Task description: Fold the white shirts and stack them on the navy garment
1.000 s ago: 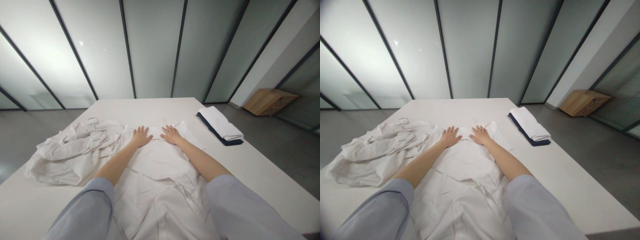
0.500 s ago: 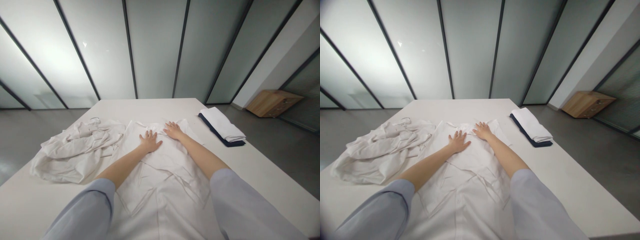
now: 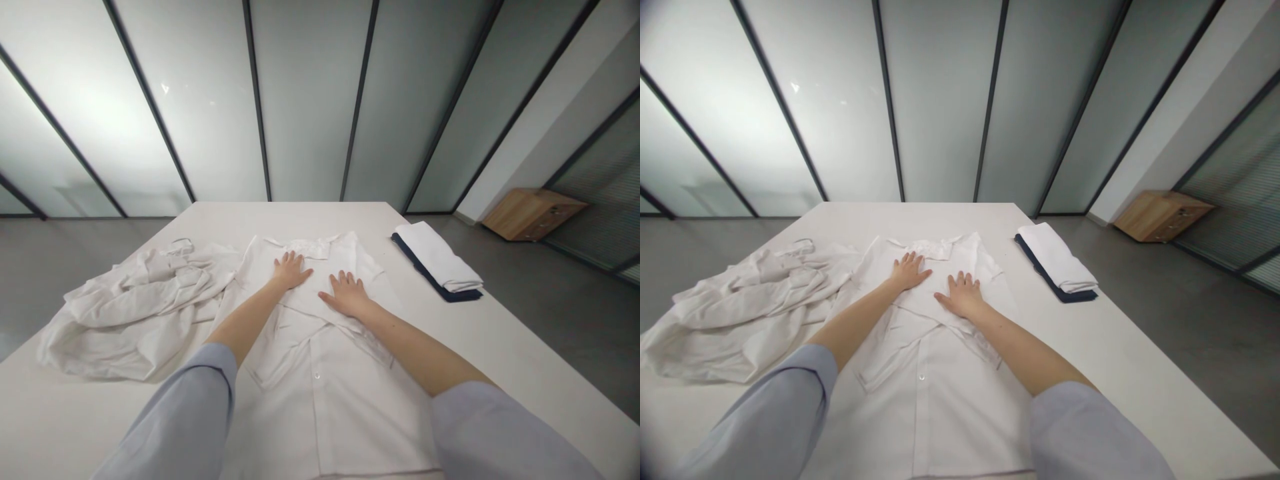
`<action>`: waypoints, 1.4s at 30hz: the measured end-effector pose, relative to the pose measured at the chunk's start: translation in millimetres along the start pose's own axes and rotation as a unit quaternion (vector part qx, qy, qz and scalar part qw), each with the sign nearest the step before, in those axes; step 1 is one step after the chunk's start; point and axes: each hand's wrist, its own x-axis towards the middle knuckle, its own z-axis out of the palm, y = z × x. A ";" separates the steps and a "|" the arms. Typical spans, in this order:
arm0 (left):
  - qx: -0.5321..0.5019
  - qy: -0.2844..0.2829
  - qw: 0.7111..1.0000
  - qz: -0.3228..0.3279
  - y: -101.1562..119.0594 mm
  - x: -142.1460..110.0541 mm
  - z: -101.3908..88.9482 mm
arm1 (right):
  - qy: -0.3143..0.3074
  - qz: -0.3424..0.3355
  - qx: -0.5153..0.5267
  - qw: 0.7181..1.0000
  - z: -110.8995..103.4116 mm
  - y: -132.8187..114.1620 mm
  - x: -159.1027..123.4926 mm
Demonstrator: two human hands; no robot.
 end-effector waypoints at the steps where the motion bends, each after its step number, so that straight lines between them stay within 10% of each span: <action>1: 0.001 0.011 1.000 0.008 -0.3 -2.1 -1.1 | -0.003 0.007 0.005 1.000 3.6 0.4 2.0; 17: -0.015 0.026 0.999 0.032 -6.6 -63.6 -4.1 | 0.030 0.001 0.050 0.998 -3.1 15.3 31.6; 29: 0.002 -0.002 0.996 0.086 -33.7 -37.4 8.4 | 0.021 -0.028 0.036 0.999 17.0 44.0 -14.3; 34: 0.039 0.066 0.997 0.020 -23.4 -40.6 -11.1 | 0.015 -0.016 0.031 0.999 12.0 44.8 8.6; 42: 0.022 -0.023 0.999 -0.034 -12.2 -69.3 -6.5 | 0.041 -0.024 0.032 0.998 4.5 52.5 41.7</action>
